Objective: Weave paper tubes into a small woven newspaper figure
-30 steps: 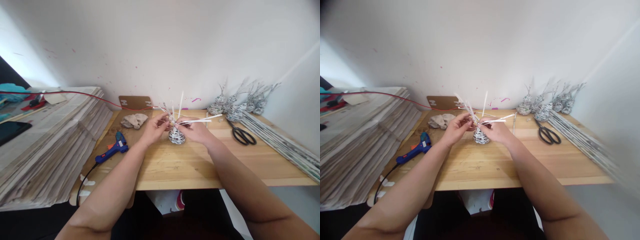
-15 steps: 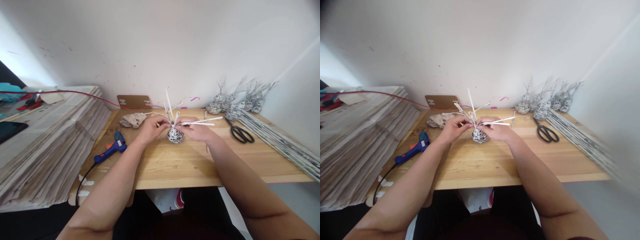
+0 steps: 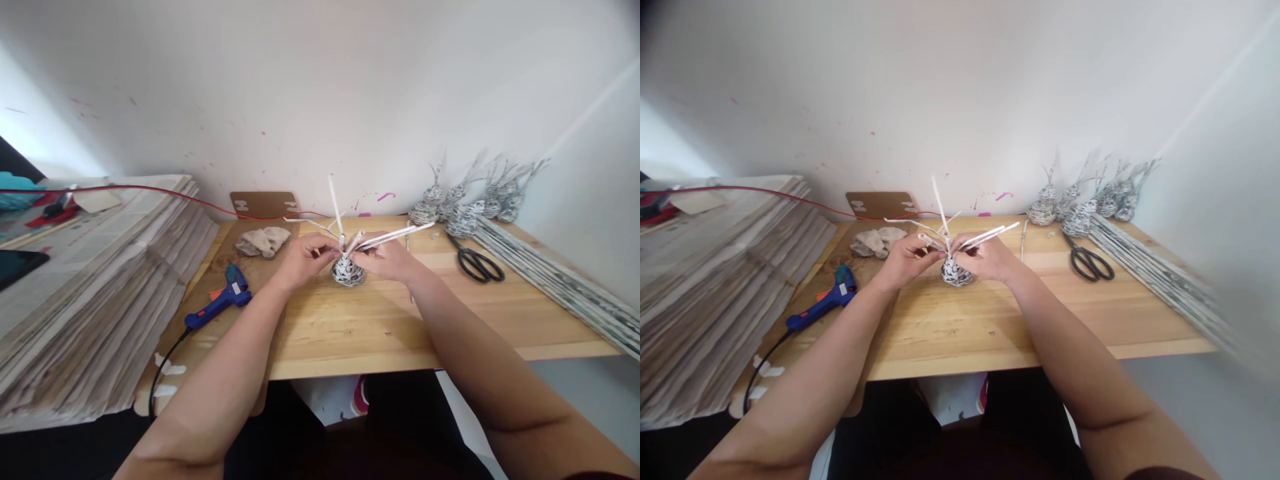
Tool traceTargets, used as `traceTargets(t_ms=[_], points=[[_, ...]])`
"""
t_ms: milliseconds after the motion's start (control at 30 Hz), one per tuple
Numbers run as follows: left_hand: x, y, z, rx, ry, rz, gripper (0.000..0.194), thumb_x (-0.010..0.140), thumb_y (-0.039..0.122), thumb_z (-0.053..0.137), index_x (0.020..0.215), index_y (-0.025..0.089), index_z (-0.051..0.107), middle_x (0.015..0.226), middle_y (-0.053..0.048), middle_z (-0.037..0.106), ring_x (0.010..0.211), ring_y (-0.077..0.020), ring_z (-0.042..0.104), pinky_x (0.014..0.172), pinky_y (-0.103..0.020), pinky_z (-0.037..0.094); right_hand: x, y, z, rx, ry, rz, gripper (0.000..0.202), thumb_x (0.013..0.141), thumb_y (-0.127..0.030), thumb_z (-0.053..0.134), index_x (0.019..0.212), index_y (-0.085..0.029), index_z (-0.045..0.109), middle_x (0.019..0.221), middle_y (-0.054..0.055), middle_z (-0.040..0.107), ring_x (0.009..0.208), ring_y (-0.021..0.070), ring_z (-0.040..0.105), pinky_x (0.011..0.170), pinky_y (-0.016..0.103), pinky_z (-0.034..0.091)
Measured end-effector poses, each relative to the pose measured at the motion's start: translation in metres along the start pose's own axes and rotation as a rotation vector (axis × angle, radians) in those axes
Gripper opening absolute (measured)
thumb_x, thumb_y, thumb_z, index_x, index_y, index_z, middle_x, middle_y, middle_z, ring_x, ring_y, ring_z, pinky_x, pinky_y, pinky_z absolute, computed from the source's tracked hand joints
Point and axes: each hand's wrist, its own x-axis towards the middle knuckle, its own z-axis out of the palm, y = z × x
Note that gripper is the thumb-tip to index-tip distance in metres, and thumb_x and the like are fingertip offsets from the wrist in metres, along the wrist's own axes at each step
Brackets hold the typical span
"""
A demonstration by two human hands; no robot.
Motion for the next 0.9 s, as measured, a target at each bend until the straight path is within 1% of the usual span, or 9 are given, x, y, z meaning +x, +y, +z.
traceTargets(t_ms=[100,200,300,367,500,633,733,900], points=[[-0.0004,-0.0007,-0.0022,0.061,-0.015,0.004,0.009,0.084,0.028,0.072,0.083,0.019,0.074,0.082,-0.004,0.074,0.070,-0.0140,0.063,0.061,-0.024,0.044,-0.0004,-0.0029,-0.0003,-0.010,-0.007,-0.004,0.010,0.080,-0.021,0.061,0.080,-0.018,0.070,0.072,0.001,0.069,0.065,0.0140,0.059,0.063,0.027,0.046],[-0.0003,-0.0031,-0.0048,0.130,-0.042,0.018,0.012,0.086,0.028,0.070,0.079,0.019,0.073,0.082,-0.004,0.074,0.073,-0.0153,0.064,0.065,-0.026,0.046,-0.0006,-0.0063,-0.0003,0.025,-0.028,0.020,0.008,0.080,-0.025,0.065,0.082,-0.018,0.069,0.074,0.002,0.070,0.066,0.0145,0.060,0.063,0.028,0.047],[0.0007,-0.0042,-0.0067,0.132,-0.066,0.054,0.010,0.088,0.027,0.068,0.084,0.019,0.073,0.086,-0.005,0.074,0.079,-0.0169,0.066,0.072,-0.028,0.048,-0.0004,-0.0077,-0.0002,0.019,-0.040,0.039,0.010,0.080,-0.027,0.067,0.083,-0.018,0.070,0.074,0.002,0.070,0.066,0.0147,0.061,0.063,0.029,0.048],[0.0016,-0.0039,-0.0076,0.105,-0.072,0.078,0.009,0.088,0.027,0.067,0.088,0.019,0.073,0.087,-0.005,0.075,0.081,-0.0170,0.067,0.075,-0.029,0.049,-0.0002,-0.0072,-0.0002,0.001,-0.025,0.018,0.008,0.080,-0.025,0.067,0.082,-0.018,0.071,0.076,0.003,0.071,0.067,0.0154,0.063,0.063,0.029,0.049],[0.0026,-0.0024,-0.0084,0.076,-0.096,0.090,0.011,0.089,0.029,0.067,0.088,0.019,0.072,0.089,-0.005,0.075,0.081,-0.0164,0.067,0.076,-0.028,0.049,0.0002,-0.0050,-0.0005,0.003,-0.012,-0.033,0.008,0.078,-0.021,0.065,0.081,-0.019,0.072,0.079,0.003,0.073,0.071,0.0161,0.065,0.066,0.029,0.050],[0.0020,-0.0016,-0.0074,0.076,-0.090,0.081,0.011,0.089,0.029,0.068,0.087,0.019,0.072,0.090,-0.006,0.075,0.082,-0.0168,0.067,0.077,-0.029,0.049,-0.0003,-0.0044,-0.0008,0.037,-0.013,-0.041,0.009,0.077,-0.018,0.064,0.081,-0.018,0.072,0.075,0.002,0.071,0.067,0.0144,0.062,0.063,0.028,0.048],[0.0018,-0.0005,-0.0066,0.068,-0.087,0.112,0.009,0.090,0.027,0.067,0.088,0.020,0.072,0.090,-0.006,0.075,0.083,-0.0170,0.068,0.079,-0.029,0.050,-0.0007,-0.0055,-0.0012,0.049,-0.014,-0.038,0.009,0.078,-0.018,0.063,0.080,-0.018,0.072,0.073,0.001,0.069,0.063,0.0130,0.060,0.060,0.026,0.046],[0.0028,-0.0001,-0.0073,0.197,-0.118,0.161,0.010,0.093,0.024,0.062,0.088,0.021,0.070,0.088,-0.004,0.074,0.084,-0.0171,0.067,0.078,-0.029,0.048,-0.0002,-0.0047,-0.0008,0.040,-0.007,-0.075,0.006,0.077,-0.019,0.065,0.079,-0.018,0.071,0.075,0.002,0.070,0.064,0.0131,0.061,0.061,0.026,0.048]])
